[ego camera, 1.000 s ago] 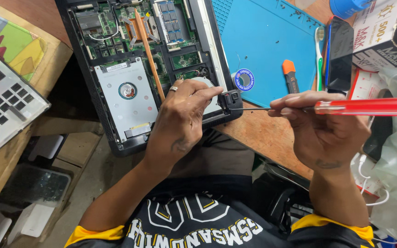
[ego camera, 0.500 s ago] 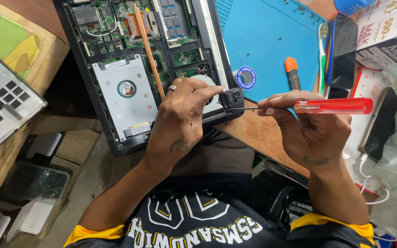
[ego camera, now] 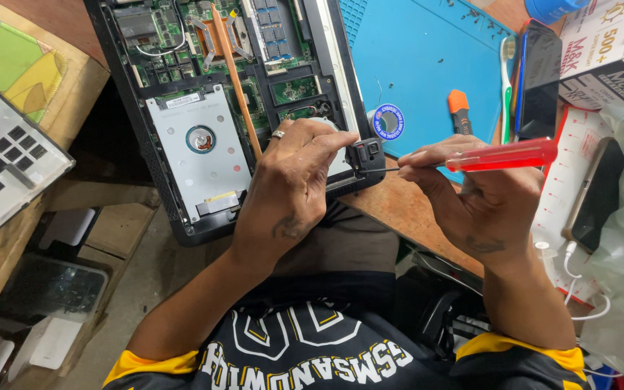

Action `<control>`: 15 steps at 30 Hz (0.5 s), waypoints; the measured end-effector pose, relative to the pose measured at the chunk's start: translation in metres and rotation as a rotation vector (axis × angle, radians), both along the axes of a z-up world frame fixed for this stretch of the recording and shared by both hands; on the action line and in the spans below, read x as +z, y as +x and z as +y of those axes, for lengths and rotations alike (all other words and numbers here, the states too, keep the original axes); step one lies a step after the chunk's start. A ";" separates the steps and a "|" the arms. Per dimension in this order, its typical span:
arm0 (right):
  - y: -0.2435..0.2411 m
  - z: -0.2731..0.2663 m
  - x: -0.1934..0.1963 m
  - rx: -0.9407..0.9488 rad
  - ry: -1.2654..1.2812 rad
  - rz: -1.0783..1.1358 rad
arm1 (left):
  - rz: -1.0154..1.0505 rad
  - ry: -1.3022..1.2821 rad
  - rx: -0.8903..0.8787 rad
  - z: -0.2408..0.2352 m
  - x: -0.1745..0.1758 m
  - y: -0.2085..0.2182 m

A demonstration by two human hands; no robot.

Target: The person installs a hard drive into a disassembled laptop and secures it with screws using a screwdriver. They then proceed to tighten screws on the cooling fan assembly.

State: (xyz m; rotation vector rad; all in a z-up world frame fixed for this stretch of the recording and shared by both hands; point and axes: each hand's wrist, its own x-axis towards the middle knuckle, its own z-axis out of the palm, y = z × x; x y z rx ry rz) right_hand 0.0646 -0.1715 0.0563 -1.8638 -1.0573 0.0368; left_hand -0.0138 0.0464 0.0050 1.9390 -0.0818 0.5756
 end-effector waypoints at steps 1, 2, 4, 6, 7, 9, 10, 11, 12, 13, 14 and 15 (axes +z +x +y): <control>-0.001 0.001 0.000 -0.028 -0.036 -0.038 | 0.010 -0.009 -0.010 0.000 0.000 -0.001; -0.002 0.002 0.000 -0.058 -0.072 -0.077 | 0.019 -0.018 -0.023 0.000 0.001 -0.001; -0.002 0.005 -0.002 -0.087 -0.110 -0.126 | 0.041 -0.060 -0.070 -0.002 0.002 -0.001; 0.000 0.009 -0.004 -0.087 -0.114 -0.149 | 0.066 -0.126 -0.139 -0.006 0.001 0.000; 0.001 0.011 -0.005 -0.092 -0.121 -0.134 | 0.045 -0.133 -0.157 -0.008 0.000 0.001; 0.002 0.016 -0.004 -0.099 -0.135 -0.101 | 0.005 -0.145 -0.189 -0.016 -0.003 0.006; 0.002 0.019 -0.002 -0.086 -0.136 -0.104 | 0.010 -0.151 -0.180 -0.020 -0.005 0.008; 0.002 0.021 0.002 -0.073 -0.136 -0.106 | 0.016 -0.156 -0.170 -0.023 -0.007 0.009; 0.002 0.023 0.005 -0.060 -0.137 -0.109 | 0.022 -0.161 -0.160 -0.026 -0.010 0.010; 0.002 0.025 0.011 -0.050 -0.150 -0.046 | 0.000 -0.141 -0.150 -0.026 -0.012 0.011; 0.002 0.024 0.018 -0.046 -0.164 0.018 | -0.021 -0.121 -0.146 -0.026 -0.014 0.011; 0.004 0.023 0.024 -0.041 -0.177 0.083 | -0.042 -0.100 -0.142 -0.026 -0.015 0.012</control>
